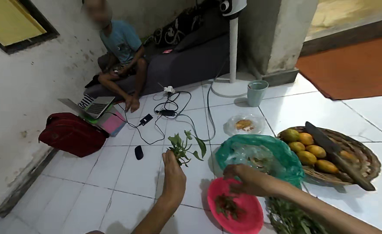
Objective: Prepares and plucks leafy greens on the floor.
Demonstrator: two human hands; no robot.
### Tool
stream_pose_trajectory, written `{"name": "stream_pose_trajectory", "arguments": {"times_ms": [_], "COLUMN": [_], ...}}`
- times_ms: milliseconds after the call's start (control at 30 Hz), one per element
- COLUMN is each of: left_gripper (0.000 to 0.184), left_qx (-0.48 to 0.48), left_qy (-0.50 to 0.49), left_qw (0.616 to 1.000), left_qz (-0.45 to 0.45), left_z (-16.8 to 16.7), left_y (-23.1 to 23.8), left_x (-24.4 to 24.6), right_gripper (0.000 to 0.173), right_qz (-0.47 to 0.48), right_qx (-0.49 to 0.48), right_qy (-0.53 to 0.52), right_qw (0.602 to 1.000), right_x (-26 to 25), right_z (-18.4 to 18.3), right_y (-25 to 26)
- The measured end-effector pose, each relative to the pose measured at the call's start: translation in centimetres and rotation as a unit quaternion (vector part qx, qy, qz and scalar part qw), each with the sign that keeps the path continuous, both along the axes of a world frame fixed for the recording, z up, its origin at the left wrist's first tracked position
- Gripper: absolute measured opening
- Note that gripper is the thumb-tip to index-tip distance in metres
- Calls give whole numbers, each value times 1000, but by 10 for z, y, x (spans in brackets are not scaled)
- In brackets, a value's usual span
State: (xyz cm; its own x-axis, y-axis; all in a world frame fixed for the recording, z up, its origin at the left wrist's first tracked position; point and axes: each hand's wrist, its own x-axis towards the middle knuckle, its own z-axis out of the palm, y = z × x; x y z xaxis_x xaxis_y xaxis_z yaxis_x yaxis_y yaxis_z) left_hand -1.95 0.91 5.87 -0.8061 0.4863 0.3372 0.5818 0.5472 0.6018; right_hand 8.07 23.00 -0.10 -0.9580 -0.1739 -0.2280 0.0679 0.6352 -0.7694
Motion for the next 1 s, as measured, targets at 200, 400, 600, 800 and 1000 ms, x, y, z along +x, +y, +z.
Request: {"name": "stream_pose_trajectory", "arguments": {"times_ms": [200, 400, 600, 800, 1000], "left_gripper": [40, 35, 34, 28, 31], "left_qx": [33, -13, -182, -218, -191], "left_qy": [17, 35, -56, -38, -59], "left_qw": [999, 998, 978, 971, 970], "left_qz": [-23, -46, -82, -91, -137], "left_z": [2, 1, 22, 8, 3], "left_y": [7, 12, 17, 20, 21], "left_x": [6, 10, 19, 19, 19], "right_gripper": [25, 27, 49, 33, 17], "right_qz": [-24, -124, -168, -194, -224], "right_qx": [-21, -136, -442, -393, -391], "right_qy": [70, 161, 144, 158, 160], "right_qw": [997, 970, 869, 885, 878], "right_x": [4, 15, 20, 23, 29], "right_z": [15, 31, 61, 63, 54], "right_y": [10, 6, -2, -1, 2]}}
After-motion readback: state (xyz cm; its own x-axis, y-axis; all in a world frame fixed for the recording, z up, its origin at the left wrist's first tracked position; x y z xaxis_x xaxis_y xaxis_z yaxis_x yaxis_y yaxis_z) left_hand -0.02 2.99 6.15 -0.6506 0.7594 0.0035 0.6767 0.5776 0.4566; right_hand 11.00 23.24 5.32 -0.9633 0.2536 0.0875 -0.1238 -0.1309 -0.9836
